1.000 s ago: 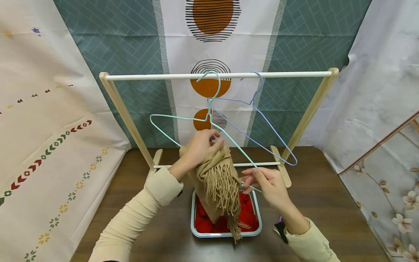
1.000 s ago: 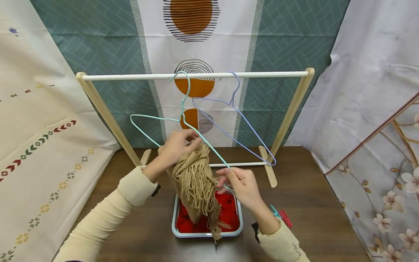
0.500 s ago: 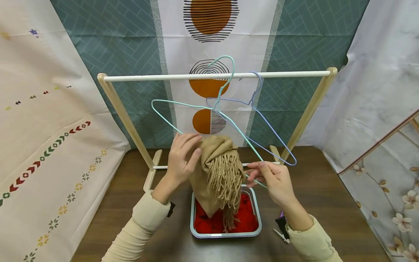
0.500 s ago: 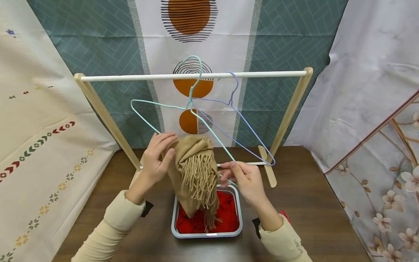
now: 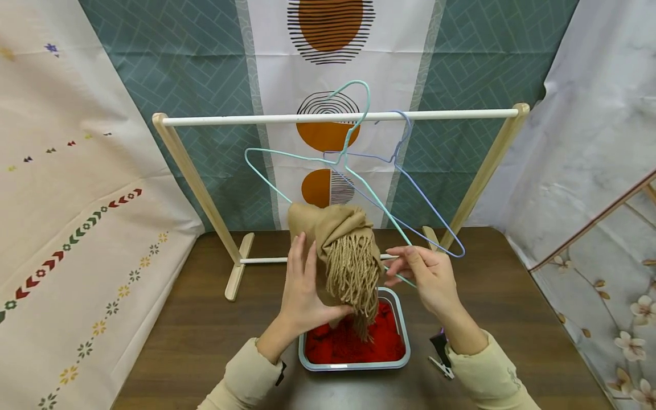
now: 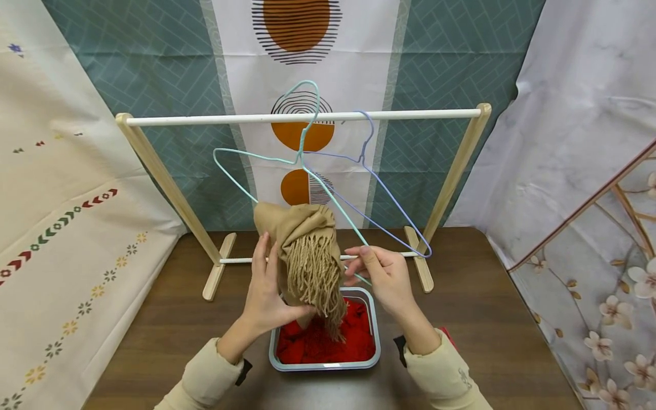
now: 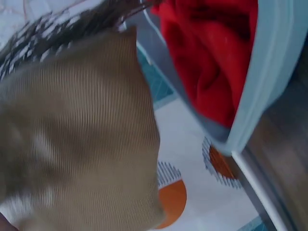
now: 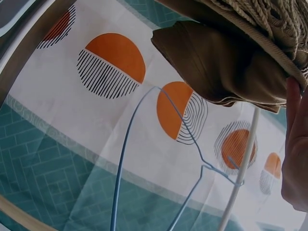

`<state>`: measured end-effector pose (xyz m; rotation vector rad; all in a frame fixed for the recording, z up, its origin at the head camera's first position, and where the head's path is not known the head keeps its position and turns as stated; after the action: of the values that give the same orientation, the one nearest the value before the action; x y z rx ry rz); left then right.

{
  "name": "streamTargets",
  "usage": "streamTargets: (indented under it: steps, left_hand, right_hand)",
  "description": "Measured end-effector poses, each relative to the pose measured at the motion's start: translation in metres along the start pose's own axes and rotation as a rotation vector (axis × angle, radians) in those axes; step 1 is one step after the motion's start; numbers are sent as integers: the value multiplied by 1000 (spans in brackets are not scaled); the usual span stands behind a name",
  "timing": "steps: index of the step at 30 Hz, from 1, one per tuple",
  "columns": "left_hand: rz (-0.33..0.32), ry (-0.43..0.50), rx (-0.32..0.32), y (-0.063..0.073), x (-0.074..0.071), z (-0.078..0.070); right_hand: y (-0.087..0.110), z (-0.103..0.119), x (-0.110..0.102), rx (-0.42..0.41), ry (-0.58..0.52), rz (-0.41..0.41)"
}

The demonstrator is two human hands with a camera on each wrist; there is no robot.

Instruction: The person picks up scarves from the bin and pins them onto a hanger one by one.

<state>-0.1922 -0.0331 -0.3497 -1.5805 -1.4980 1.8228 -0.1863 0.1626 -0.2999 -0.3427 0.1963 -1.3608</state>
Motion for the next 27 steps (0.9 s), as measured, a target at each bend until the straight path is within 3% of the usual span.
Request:
streamTargets:
  steps: [6, 8, 12, 16, 21, 24, 27]
  left_hand:
    - [59, -129, -24, 7, 21, -8]
    - [27, -141, -6, 7, 20, -9]
    - [-111, -108, 60, 4, 9, -9]
    - [-212, 55, 89, 1, -6, -3]
    - [-275, 341, -23, -15, -30, 18]
    - [-273, 405, -121, -28, -46, 31]
    - [-220, 427, -253, -40, -57, 43]
  right_hand:
    - [-2, 0, 1, 2, -13, -2]
    - [-2, 1, 1, -9, -16, -3]
    - [-2, 3, 1, -17, -4, -15]
    - [-2, 2, -2, -6, 11, -21]
    - [-2, 0, -5, -2, 29, -22]
    - [-1, -2, -6, 7, 44, -21]
    - [-1, -4, -6, 26, 79, -10]
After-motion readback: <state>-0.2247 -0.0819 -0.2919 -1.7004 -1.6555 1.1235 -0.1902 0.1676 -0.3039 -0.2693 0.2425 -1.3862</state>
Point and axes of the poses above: each hand's wrist, its own y-axis away from the middle knuckle, its own x-axis out of the palm, z = x × y, the point moved 8 cm from there along -y, towards the middle knuckle, and after that the axes turned 14 degrees about x, right-handed, at the moved point
